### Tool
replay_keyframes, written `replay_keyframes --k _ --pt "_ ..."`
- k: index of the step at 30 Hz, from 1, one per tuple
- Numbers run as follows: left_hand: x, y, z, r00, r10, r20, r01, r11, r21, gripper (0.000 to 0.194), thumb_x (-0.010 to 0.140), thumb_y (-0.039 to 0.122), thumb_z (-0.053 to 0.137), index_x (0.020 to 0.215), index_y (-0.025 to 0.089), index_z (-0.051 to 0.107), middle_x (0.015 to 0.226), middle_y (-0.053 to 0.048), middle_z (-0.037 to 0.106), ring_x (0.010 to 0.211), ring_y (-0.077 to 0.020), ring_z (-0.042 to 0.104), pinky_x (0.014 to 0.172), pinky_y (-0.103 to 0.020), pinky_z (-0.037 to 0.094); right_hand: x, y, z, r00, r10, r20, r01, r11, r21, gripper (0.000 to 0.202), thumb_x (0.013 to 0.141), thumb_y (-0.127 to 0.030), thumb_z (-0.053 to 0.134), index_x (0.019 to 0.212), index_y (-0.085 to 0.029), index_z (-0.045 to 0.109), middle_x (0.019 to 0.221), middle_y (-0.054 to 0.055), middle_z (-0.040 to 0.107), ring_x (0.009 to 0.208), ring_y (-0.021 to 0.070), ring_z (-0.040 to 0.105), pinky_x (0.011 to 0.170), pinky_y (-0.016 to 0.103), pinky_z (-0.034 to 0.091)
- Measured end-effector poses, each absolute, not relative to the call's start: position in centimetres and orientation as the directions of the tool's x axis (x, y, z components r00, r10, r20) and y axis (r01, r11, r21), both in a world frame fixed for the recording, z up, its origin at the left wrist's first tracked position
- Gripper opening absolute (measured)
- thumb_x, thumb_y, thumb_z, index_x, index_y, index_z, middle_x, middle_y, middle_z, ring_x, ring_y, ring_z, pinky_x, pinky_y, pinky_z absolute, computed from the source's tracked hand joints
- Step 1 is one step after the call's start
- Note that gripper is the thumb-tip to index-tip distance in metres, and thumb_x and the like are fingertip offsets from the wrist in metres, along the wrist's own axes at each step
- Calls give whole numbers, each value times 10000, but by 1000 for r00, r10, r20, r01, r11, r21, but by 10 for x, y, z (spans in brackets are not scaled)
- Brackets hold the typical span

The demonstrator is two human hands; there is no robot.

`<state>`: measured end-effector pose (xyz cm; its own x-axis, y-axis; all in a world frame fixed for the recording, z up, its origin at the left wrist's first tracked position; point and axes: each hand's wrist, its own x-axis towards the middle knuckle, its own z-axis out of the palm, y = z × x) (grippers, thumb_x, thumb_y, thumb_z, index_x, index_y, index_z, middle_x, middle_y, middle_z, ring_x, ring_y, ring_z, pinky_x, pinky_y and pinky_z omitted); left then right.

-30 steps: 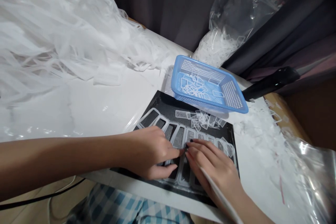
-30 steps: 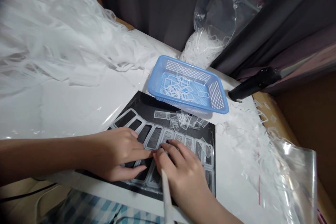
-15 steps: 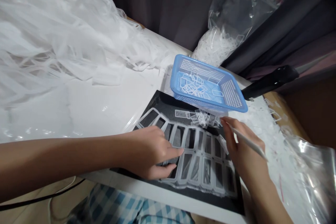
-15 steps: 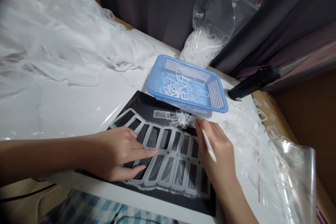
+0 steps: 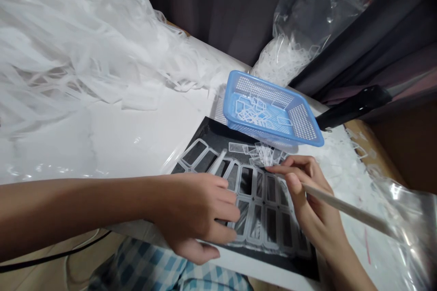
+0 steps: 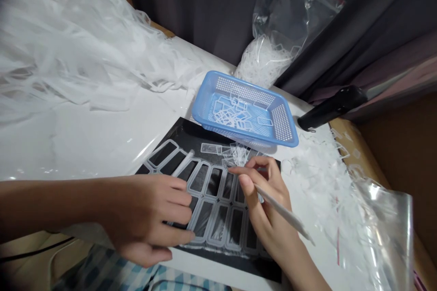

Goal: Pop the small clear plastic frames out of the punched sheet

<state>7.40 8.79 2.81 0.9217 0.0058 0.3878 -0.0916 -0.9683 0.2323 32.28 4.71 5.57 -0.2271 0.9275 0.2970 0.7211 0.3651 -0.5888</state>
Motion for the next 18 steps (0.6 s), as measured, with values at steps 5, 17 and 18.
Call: replay_keyframes --k 5,17,18 --pt "73 86 20 931 25 364 -35 -987 158 115 817 291 671 743 205 654 667 17 560 560 -146 447 508 -349 388 317 39 55 -259 955 142 541 265 -798 328 1057 -337 381 998 -267 696 782 0 573 663 123 530 619 254 435" --pt "69 82 22 936 3 351 -38 -993 109 162 810 266 679 667 221 618 578 48 521 478 -128 431 465 -348 355 295 17 40 -431 900 -62 460 160 -873 168 964 -229 547 800 -201 568 750 3 582 648 119 594 549 219 453" --pt "69 82 22 938 3 347 -38 -993 112 157 807 261 681 667 220 622 568 50 521 478 -128 435 464 -347 352 295 17 41 -448 892 -61 458 170 -872 163 964 -221 543 803 -202 559 728 -6 573 627 112 587 538 218 443"
